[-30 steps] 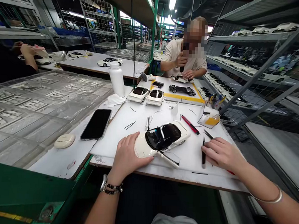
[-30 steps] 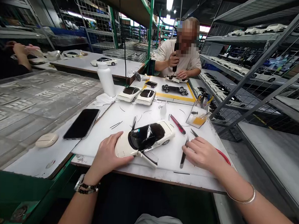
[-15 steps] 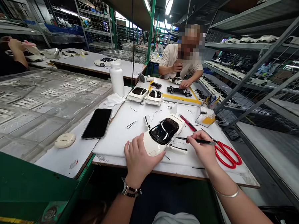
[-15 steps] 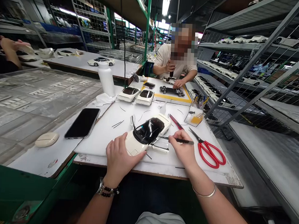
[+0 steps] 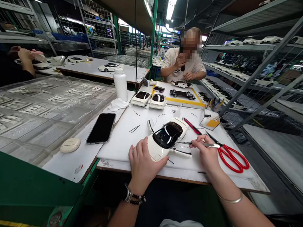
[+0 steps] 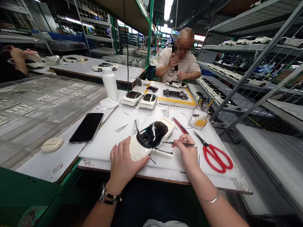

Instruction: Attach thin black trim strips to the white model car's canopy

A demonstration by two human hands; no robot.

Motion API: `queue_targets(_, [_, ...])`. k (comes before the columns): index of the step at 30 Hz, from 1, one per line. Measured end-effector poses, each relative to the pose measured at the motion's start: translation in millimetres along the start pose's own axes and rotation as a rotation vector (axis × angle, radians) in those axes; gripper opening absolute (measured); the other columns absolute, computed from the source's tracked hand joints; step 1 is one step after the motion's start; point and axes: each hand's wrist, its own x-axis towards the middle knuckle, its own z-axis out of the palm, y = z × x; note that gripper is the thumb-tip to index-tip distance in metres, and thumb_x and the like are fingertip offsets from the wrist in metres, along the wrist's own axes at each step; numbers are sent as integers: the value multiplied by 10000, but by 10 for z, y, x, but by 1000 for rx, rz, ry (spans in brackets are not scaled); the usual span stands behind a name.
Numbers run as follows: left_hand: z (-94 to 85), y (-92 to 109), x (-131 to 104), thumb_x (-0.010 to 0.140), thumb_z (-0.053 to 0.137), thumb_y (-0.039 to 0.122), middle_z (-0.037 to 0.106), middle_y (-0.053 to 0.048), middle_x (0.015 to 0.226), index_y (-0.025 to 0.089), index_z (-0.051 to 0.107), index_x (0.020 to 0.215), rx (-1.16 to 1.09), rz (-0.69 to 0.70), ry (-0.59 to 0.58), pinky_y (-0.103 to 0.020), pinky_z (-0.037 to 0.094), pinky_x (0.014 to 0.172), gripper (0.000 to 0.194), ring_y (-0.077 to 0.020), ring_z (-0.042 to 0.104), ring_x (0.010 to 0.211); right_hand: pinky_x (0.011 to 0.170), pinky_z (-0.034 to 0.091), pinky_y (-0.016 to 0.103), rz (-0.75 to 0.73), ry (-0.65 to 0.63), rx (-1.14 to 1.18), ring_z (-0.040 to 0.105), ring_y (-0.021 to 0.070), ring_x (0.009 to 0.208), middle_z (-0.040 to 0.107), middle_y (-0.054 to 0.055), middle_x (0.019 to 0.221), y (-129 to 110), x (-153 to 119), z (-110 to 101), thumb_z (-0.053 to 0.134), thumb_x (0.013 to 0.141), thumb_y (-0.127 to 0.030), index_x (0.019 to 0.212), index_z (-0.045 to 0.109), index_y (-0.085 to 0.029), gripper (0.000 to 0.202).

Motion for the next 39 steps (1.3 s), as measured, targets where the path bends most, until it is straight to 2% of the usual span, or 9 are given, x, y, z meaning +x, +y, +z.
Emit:
queue_targets(4, [-199,7,141,746,624,641,494,-200,1324,115,369,1365,-63,61,-37,-587,349,1029,851,-363,468,1227,658,367,266,112,26,159,574,116,634,514,-58,631,-20,-33,-67,749,653,-291,683,478,-205,285])
queue_targets(7, [-367,59,394,812,634,476,521,-147,1275,161,516,1232,-160,169,43,-518,376,1021,538,-311,483,1201,634,361,260,178,10,245,559,112,633,530,-45,662,-52,-89,-83,763,630,-284,686,493,-201,287])
queue_targets(9, [-409,123,607,826,640,334,559,-100,1213,194,589,1131,-229,327,-21,-461,396,1003,339,-264,512,1153,637,371,257,201,-4,289,551,111,638,539,-39,669,-85,-135,-83,764,629,-282,688,495,-202,287])
queue_targets(14, [-222,326,1071,790,671,202,635,-42,1093,222,681,973,-283,785,-375,-437,399,989,184,-246,528,1107,666,395,246,206,-31,342,537,104,641,550,-37,664,-183,-232,-86,763,643,-271,687,483,-205,291])
queue_targets(19, [-1,442,1238,804,656,169,667,-25,976,217,719,779,-298,948,-440,-421,384,977,83,-239,529,1065,693,413,238,185,-51,333,541,102,657,566,-33,678,-238,-277,-92,745,703,-268,721,483,-212,268])
queue_targets(25, [53,374,1240,850,633,207,683,-20,931,222,725,782,-381,968,-431,-392,387,987,115,-207,539,1055,602,433,240,96,-101,274,539,115,607,553,-15,620,-374,-184,-179,763,695,-329,697,504,-203,287])
queue_targets(32, [40,267,1195,848,647,224,695,-27,898,225,725,771,-577,893,-412,-364,430,992,109,-194,557,1057,715,499,280,-244,128,100,628,142,693,627,-33,701,-699,681,-374,820,648,-376,816,569,-238,333])
queue_targets(36, [-17,254,1142,850,630,196,699,-29,879,223,718,775,-629,855,-402,-375,448,969,118,-195,558,1041,604,491,261,-156,110,-48,608,128,617,621,-24,668,-535,1426,-197,789,703,-313,808,569,-182,277])
queue_targets(39, [-56,263,1094,853,618,172,698,-20,857,201,695,771,-619,879,-350,-373,441,946,117,-190,553,1002,561,493,223,-24,85,-117,572,83,615,610,-13,761,-269,1890,62,646,857,-286,905,584,-127,177])
